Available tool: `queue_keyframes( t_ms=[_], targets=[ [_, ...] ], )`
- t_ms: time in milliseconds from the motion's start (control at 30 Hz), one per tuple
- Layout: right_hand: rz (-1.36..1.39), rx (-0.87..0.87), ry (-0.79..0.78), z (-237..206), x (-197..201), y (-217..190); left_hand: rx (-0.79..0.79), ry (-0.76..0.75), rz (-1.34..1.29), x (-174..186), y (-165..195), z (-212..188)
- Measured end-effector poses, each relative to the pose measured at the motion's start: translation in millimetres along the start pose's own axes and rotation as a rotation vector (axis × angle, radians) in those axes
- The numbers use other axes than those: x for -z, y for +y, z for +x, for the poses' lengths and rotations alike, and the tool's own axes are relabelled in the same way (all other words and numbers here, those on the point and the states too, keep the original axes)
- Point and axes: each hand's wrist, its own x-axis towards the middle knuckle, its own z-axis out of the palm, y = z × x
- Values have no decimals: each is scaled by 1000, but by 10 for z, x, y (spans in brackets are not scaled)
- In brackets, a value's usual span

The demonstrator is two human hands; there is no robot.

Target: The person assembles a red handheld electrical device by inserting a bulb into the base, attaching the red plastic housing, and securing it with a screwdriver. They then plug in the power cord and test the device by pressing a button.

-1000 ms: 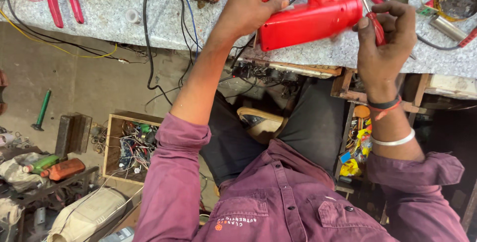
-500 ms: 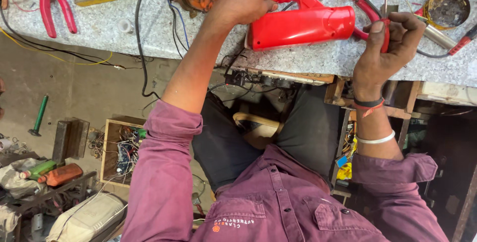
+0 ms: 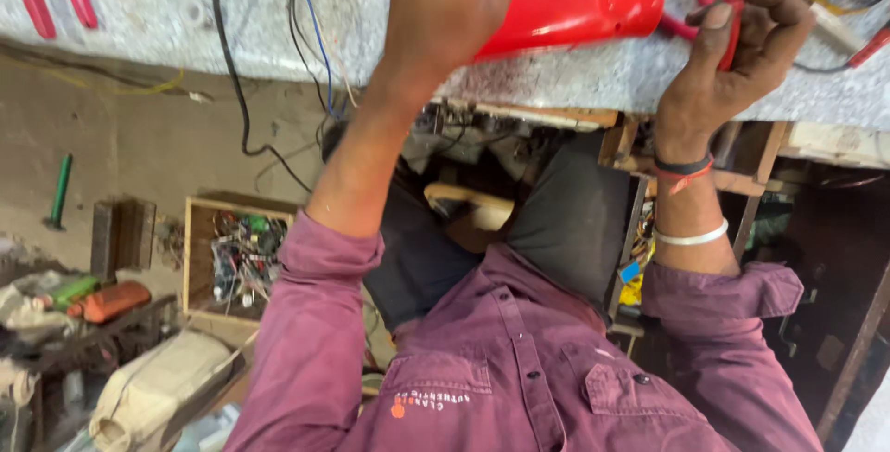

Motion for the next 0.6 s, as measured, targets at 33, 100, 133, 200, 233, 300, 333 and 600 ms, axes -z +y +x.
queue_keyframes(
  t_ms=[33, 100, 133, 200, 233, 300, 333, 600],
  targets=[
    [-40, 36, 10, -54, 17, -10, 39, 29, -86, 43, 161, -222],
    [-151, 110, -30, -312, 18, -105, 108, 91, -256, 120, 467, -716],
    [-206, 141, -55, -500, 23, -194, 153, 11, -370, 135, 567, -946],
    [-318, 270, -331, -1039, -29, -463, 305, -75, -749, 98, 758, -1446],
    [-74, 198, -448, -1300, -147, -539, 410, -79, -1014, 42, 831, -1676],
    [205, -291, -466, -1939, -402, -764, 599, -32, -881, -33, 815, -2125],
    [97, -280, -536, -2154, -448, -809, 695, -12, -814, -73, 786, -2353],
    [16, -902, -1017, -2714, -783, 533, 1446, 25, -562, -90, -70, -3766]
  ],
)
